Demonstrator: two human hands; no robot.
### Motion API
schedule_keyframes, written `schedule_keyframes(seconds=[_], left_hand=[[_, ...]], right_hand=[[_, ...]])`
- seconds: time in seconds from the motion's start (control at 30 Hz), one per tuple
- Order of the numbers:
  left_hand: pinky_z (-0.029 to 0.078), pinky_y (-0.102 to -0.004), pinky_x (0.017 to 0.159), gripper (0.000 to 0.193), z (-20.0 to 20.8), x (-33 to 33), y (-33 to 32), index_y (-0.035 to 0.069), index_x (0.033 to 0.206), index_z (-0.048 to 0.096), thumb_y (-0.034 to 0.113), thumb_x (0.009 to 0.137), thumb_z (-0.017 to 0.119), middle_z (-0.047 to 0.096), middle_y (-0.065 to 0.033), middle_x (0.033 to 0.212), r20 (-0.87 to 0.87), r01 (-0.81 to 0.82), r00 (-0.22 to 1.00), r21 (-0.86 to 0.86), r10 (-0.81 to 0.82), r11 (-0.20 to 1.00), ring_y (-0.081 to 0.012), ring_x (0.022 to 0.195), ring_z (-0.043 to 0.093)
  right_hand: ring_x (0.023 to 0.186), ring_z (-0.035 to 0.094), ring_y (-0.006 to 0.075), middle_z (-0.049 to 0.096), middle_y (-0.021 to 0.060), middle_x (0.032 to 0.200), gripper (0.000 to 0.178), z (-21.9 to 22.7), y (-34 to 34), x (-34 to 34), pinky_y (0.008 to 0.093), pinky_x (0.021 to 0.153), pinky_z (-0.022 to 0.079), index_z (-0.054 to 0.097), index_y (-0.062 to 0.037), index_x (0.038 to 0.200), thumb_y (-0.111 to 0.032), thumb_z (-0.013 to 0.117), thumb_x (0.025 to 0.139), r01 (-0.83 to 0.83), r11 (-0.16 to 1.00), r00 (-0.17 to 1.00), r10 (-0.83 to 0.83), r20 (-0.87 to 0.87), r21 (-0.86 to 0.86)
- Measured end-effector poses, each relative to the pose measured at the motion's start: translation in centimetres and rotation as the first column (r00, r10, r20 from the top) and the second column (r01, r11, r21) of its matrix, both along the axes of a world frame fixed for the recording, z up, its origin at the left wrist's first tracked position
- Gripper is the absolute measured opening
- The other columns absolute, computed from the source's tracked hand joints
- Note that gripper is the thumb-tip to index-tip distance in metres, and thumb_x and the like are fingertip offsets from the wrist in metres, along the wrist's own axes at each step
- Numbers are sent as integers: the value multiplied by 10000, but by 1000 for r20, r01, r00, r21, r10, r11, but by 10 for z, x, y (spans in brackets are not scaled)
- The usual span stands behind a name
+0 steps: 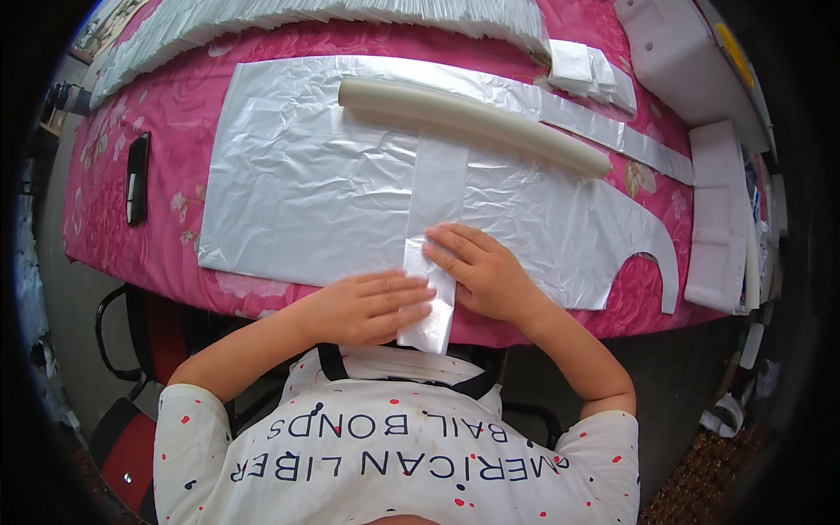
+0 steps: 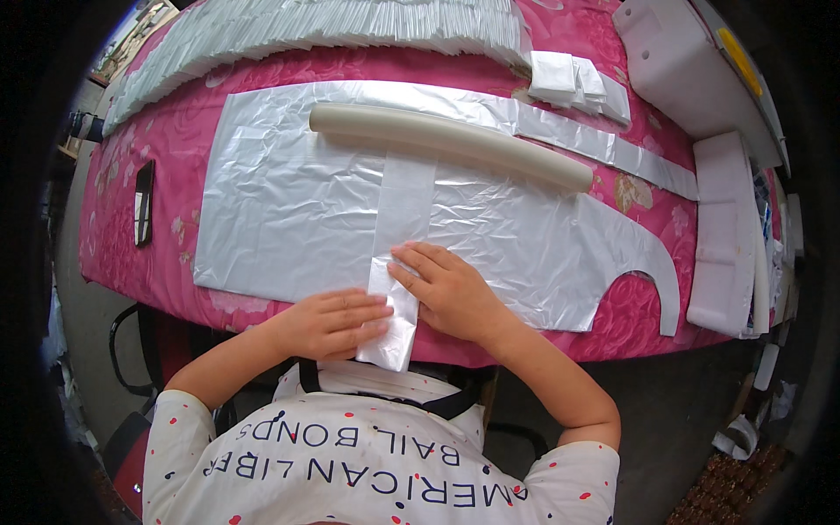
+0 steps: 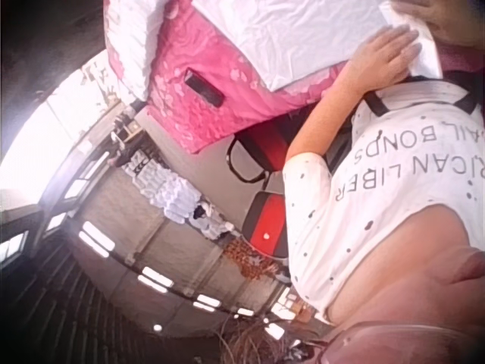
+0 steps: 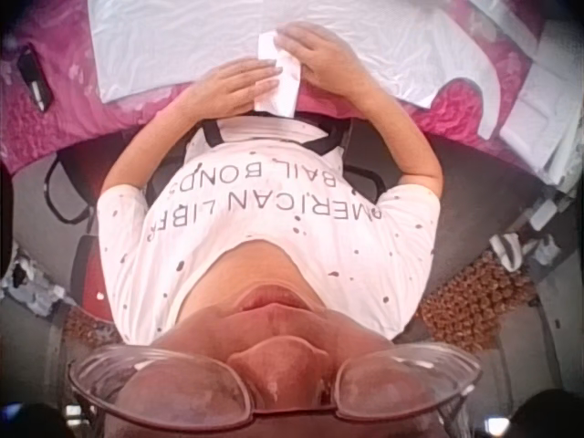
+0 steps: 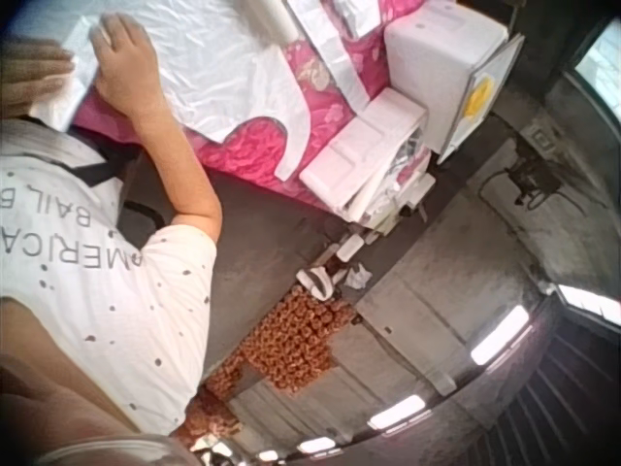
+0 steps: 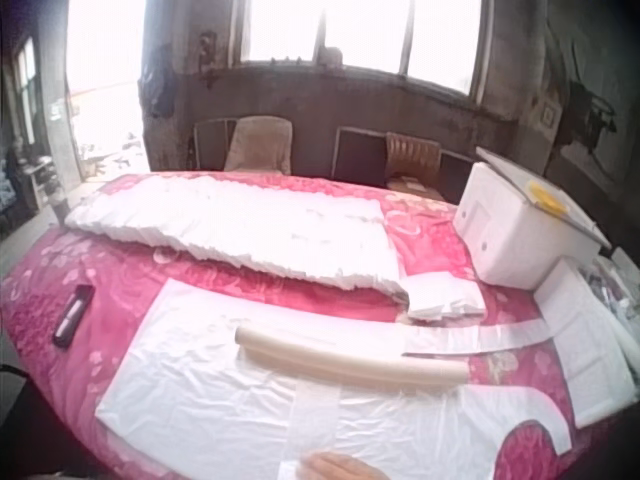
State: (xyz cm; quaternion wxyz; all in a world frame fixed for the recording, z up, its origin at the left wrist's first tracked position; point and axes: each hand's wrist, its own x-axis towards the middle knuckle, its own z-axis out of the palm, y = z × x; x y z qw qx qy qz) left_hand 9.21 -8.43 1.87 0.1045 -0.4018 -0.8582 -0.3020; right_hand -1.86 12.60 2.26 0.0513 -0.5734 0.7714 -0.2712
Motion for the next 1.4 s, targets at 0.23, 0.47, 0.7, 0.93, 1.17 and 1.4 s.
schedule_keyframes(seconds=[0.23, 0.47, 0.7, 0.93, 1.17, 1.4], left_hand=[[405, -384, 936, 562, -7, -17, 5, 22, 1195, 502, 162, 665, 626, 535, -126, 1208, 13, -278, 957, -239, 289, 931, -255, 1110, 518], [462, -382, 695, 456, 2, -30, 10, -7, 1163, 516, 115, 730, 594, 633, -156, 867, 271, -419, 884, 95, 382, 903, -318, 746, 604], [428, -396, 846, 521, 7, -44, 9, -17, 1298, 370, 196, 851, 534, 533, -212, 1152, 493, -689, 688, 211, 533, 694, -331, 1024, 541], [158, -437, 1090, 726, -7, -39, 36, -74, 1346, 256, 360, 833, 529, 208, -243, 1425, 191, -443, 845, -275, 500, 853, -348, 1345, 175], [168, -425, 1088, 736, -14, -40, 37, -79, 1339, 262, 312, 798, 573, 223, -228, 1425, 163, -446, 838, -344, 520, 826, -337, 1334, 212], [340, -382, 985, 583, -1, -57, 31, -65, 1223, 433, 153, 715, 617, 448, -191, 1281, 86, -493, 845, -258, 528, 831, -281, 1199, 431]], right_hand=[[949, 563, 252, 586, 93, 1041, 325, -8, 1, 4, 348, 815, 472, 622, -41, 980, -64, 618, 656, 97, 991, 982, -111, -153, -93], [666, 593, 205, 612, 68, 720, 130, 0, -4, -13, 301, 597, 473, 635, -12, 827, -126, 601, 774, 286, 957, 926, -263, 272, -48], [528, 601, 127, 608, 79, 586, 267, 17, -22, -43, 262, 512, 438, 626, 26, 716, -213, 584, 827, 368, 830, 476, -555, 682, 419], [544, 597, 81, 596, 26, 605, 275, 17, -26, -49, 215, 442, 403, 608, -4, 687, -236, 599, 835, 342, 795, 354, -602, 716, 500], [788, 641, 201, 641, 99, 834, 351, 22, -25, -22, 319, 630, 478, 589, -11, 933, -200, 730, 674, 536, 782, 728, -619, 293, 318], [1121, 492, 287, 539, 129, 1188, 487, 3, -10, -48, 356, 969, 387, 542, -19, 1127, -131, 692, 678, 58, 998, 975, -62, -214, -25]])
